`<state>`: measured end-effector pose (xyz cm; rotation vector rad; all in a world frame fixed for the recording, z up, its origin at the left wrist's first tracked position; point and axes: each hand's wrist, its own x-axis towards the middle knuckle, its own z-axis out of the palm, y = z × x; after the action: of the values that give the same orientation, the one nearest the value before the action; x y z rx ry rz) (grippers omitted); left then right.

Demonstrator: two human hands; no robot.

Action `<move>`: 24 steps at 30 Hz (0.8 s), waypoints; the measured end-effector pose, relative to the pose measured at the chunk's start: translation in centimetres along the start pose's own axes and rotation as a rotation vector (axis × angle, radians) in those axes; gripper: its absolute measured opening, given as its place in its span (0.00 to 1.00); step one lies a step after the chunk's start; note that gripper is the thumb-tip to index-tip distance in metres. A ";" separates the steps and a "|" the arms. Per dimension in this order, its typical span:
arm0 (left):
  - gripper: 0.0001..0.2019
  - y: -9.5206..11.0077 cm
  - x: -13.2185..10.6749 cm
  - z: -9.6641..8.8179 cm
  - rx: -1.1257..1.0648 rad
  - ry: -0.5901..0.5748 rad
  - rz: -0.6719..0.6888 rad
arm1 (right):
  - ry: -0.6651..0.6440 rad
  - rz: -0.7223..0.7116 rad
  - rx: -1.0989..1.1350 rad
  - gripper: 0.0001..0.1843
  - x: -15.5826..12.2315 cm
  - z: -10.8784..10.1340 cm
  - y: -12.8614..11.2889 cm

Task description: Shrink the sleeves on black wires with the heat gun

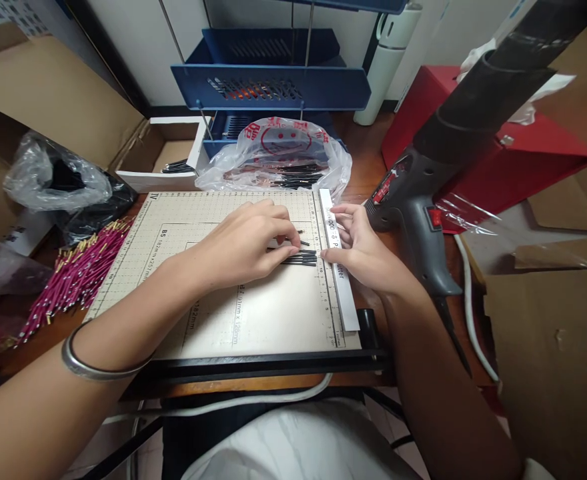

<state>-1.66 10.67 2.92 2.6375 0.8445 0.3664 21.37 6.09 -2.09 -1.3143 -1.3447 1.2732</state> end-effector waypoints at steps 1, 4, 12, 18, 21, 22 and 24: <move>0.09 0.0 -0.1 0.1 0.001 -0.007 -0.003 | 0.002 0.002 -0.025 0.38 0.0 -0.1 0.1; 0.09 0.1 0.0 0.5 0.002 -0.017 -0.009 | 0.005 0.002 -0.090 0.40 0.0 -0.2 0.5; 0.09 0.6 0.1 0.6 0.006 -0.002 -0.005 | 0.023 0.004 -0.107 0.40 -0.1 -0.1 0.5; 0.09 0.7 0.1 0.7 0.022 -0.011 0.004 | 0.020 -0.031 -0.111 0.39 -0.2 -0.2 0.8; 0.08 0.6 0.4 0.9 0.028 -0.013 0.011 | 0.017 -0.035 -0.104 0.39 -0.2 -0.1 0.8; 0.08 0.6 0.5 1.0 0.028 -0.012 0.011 | 0.018 -0.028 -0.102 0.40 -0.2 0.0 0.7; 0.09 0.6 0.5 1.0 0.025 -0.011 0.012 | 0.021 -0.009 -0.099 0.40 -0.2 0.0 0.5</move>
<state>-0.56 10.28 2.31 2.6659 0.8357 0.3460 21.42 5.83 -2.62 -1.3843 -1.4126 1.1969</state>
